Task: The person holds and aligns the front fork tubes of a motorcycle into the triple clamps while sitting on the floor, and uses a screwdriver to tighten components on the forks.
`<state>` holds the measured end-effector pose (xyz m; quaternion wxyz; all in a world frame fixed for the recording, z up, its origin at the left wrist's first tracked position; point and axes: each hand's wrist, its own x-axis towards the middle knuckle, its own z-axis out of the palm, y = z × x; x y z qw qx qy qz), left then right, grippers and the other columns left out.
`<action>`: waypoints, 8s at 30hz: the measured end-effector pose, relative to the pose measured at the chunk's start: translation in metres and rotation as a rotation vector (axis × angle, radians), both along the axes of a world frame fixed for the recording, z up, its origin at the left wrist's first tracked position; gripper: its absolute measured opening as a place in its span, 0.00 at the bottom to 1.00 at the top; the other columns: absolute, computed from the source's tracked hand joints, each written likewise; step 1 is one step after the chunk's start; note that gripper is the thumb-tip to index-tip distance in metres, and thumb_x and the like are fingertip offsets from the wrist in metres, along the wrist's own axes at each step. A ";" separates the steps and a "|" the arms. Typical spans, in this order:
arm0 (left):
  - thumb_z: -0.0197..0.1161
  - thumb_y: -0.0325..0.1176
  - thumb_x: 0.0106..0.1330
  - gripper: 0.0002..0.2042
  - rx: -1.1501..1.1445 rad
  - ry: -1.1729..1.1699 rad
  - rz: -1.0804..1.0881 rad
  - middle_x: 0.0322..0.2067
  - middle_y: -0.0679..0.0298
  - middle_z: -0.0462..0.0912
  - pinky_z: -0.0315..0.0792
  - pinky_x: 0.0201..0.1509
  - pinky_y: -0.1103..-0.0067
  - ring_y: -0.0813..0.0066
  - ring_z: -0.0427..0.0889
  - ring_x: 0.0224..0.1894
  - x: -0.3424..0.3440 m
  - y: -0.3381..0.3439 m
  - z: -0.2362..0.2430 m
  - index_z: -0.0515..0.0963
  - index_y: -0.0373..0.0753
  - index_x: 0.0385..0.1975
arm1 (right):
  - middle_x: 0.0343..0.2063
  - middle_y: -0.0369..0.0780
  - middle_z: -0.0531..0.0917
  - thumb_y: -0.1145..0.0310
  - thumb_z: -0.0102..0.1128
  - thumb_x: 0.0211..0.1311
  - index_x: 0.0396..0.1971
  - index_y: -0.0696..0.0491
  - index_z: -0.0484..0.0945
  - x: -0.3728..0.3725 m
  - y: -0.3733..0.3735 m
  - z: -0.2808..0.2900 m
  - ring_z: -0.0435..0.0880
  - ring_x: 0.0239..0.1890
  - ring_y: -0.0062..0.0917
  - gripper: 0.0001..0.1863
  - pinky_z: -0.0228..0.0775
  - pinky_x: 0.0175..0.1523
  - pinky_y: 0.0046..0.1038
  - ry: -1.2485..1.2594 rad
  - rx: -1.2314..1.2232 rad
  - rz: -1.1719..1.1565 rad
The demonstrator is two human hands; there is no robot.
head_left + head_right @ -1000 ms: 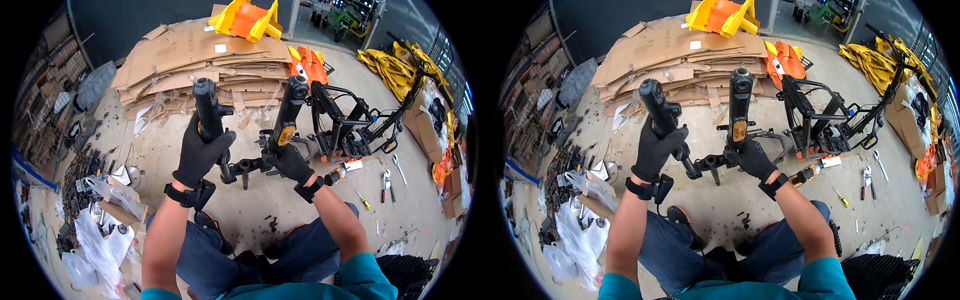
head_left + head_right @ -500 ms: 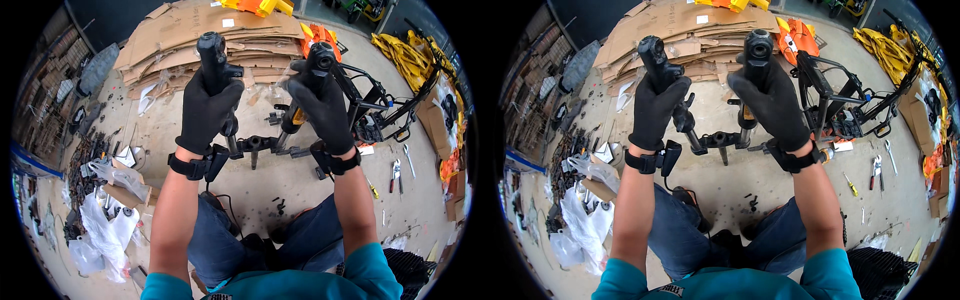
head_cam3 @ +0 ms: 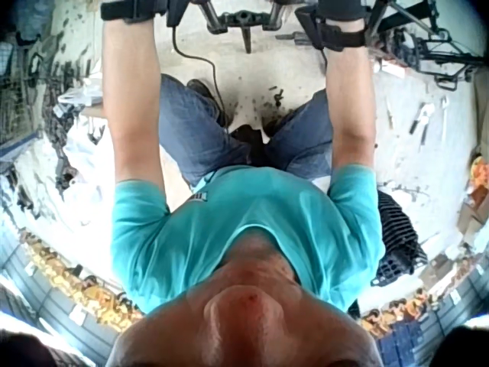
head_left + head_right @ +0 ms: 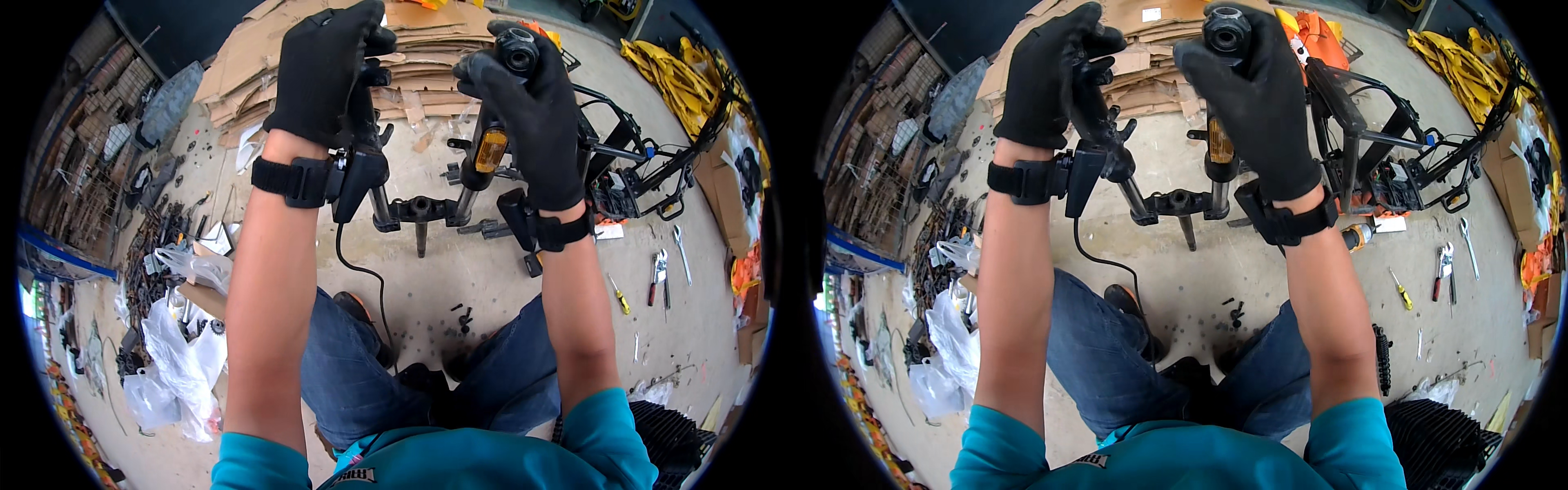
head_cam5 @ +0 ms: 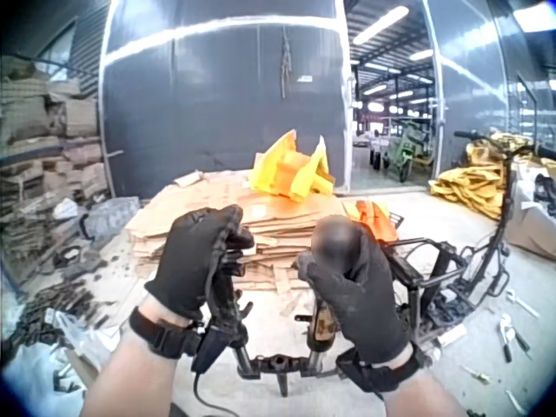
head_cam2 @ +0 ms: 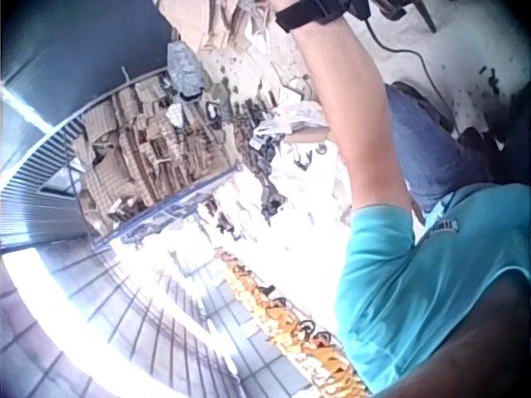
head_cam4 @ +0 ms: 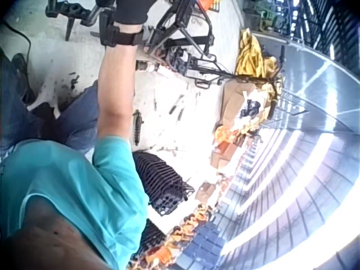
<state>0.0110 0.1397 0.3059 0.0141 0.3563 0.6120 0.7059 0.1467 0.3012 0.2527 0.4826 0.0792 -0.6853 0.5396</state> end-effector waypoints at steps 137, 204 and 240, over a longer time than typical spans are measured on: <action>0.40 0.60 0.81 0.32 0.277 -0.068 -0.257 0.21 0.61 0.80 0.77 0.28 0.76 0.71 0.79 0.23 -0.060 0.026 -0.031 0.80 0.35 0.37 | 0.22 0.33 0.78 0.59 0.63 0.73 0.29 0.52 0.78 -0.028 -0.001 0.022 0.79 0.24 0.17 0.14 0.71 0.32 0.22 -0.235 -0.153 0.184; 0.57 0.38 0.79 0.12 0.367 0.028 0.183 0.29 0.69 0.75 0.74 0.27 0.83 0.83 0.75 0.24 0.040 -0.010 -0.010 0.77 0.34 0.47 | 0.37 0.41 0.82 0.55 0.61 0.70 0.59 0.64 0.73 0.038 -0.033 -0.032 0.82 0.42 0.24 0.29 0.77 0.48 0.29 -0.292 -0.119 0.351; 0.54 0.35 0.79 0.14 0.279 0.002 -0.022 0.31 0.64 0.77 0.76 0.29 0.79 0.79 0.77 0.25 0.022 -0.024 -0.013 0.78 0.28 0.49 | 0.34 0.41 0.83 0.35 0.55 0.70 0.57 0.61 0.72 0.036 -0.040 -0.049 0.85 0.36 0.26 0.39 0.84 0.40 0.30 -0.337 -0.033 0.146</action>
